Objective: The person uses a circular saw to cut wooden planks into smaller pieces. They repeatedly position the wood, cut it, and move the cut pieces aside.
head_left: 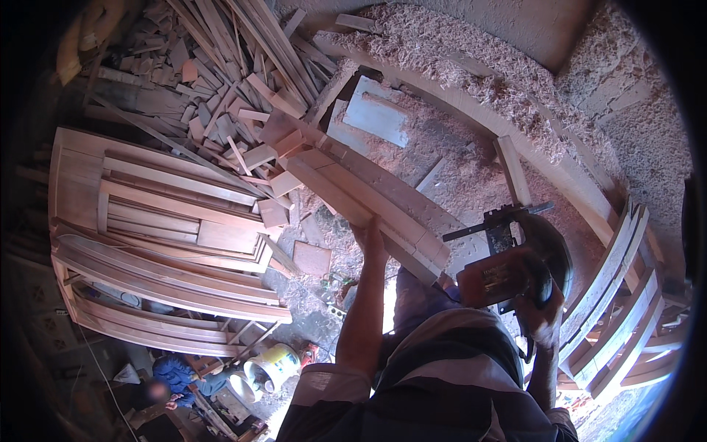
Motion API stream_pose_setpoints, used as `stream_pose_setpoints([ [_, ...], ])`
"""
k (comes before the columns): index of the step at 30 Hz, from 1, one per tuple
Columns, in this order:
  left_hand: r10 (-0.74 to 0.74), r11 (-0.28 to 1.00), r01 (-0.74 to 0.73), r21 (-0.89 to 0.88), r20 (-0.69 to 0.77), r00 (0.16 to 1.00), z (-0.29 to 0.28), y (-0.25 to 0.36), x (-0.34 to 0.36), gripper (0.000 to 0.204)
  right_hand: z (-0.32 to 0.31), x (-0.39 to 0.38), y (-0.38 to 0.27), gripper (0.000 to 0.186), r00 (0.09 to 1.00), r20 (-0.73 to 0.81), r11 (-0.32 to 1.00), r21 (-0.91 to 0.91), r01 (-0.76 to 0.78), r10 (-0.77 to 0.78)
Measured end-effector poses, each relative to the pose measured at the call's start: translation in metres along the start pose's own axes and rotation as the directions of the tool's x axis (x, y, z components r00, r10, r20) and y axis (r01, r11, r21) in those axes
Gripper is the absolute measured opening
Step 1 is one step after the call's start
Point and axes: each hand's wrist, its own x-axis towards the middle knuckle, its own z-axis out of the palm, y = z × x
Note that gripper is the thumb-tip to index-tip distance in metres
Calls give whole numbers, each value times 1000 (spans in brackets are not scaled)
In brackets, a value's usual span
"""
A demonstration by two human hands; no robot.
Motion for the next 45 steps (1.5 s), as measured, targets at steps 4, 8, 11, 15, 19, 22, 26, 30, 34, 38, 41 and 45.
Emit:
stream_pose_setpoints([
  [4, 77, 938, -45, 344, -80, 994, 32, 11, 3, 95, 6, 1, 0, 53, 999, 2, 998, 39, 43, -43],
  [8, 143, 880, -89, 467, -81, 986, 54, 15, 9, 97, 3, -1, -3, 51, 999, 16, 997, -75, 36, -35],
  [11, 287, 765, -125, 632, -160, 945, 51, 10, 10, 105, 4, -1, 5, 50, 992, 5, 988, -96, 125, -125],
  [15, 520, 501, -557, 663, 284, 805, 48, 49, -71, 104, -4, -5, 13, 50, 993, -1, 972, -204, 114, -117],
  [19, 74, 297, -928, 226, 963, 258, 58, 98, -183, 100, -6, -2, 28, 54, 982, -12, 928, -330, 172, -186],
  [22, -159, 366, -816, 447, 894, 419, 63, 33, -220, 106, -5, -1, 25, 58, 971, 11, 886, -406, 222, -238],
  [26, -14, 440, -789, 429, 882, 471, 78, -23, -229, 107, 0, -1, 47, 68, 879, 73, 694, -584, 420, -471],
  [30, 96, 270, -880, 391, 899, 428, 89, -77, -215, 96, 11, 1, 58, 81, 860, 145, 673, -564, 478, -490],
  [34, 43, -7, -906, 424, 905, 424, 96, -112, -212, 86, 27, -4, 70, 80, 902, 208, 669, -612, 422, -378],
  [38, 25, -128, -909, 397, 918, 397, 76, -145, -222, 76, 43, -10, 78, 69, 883, 172, 624, -649, 435, -436],
  [41, 13, -28, -942, 336, 942, 335, 54, -149, -225, 69, 62, -19, 88, 55, 879, 186, 613, -654, 444, -438],
  [45, -23, 167, -972, 164, 987, 162, 35, -144, -208, 60, 82, -35, 91, 49, 917, 176, 597, -712, 370, -358],
])
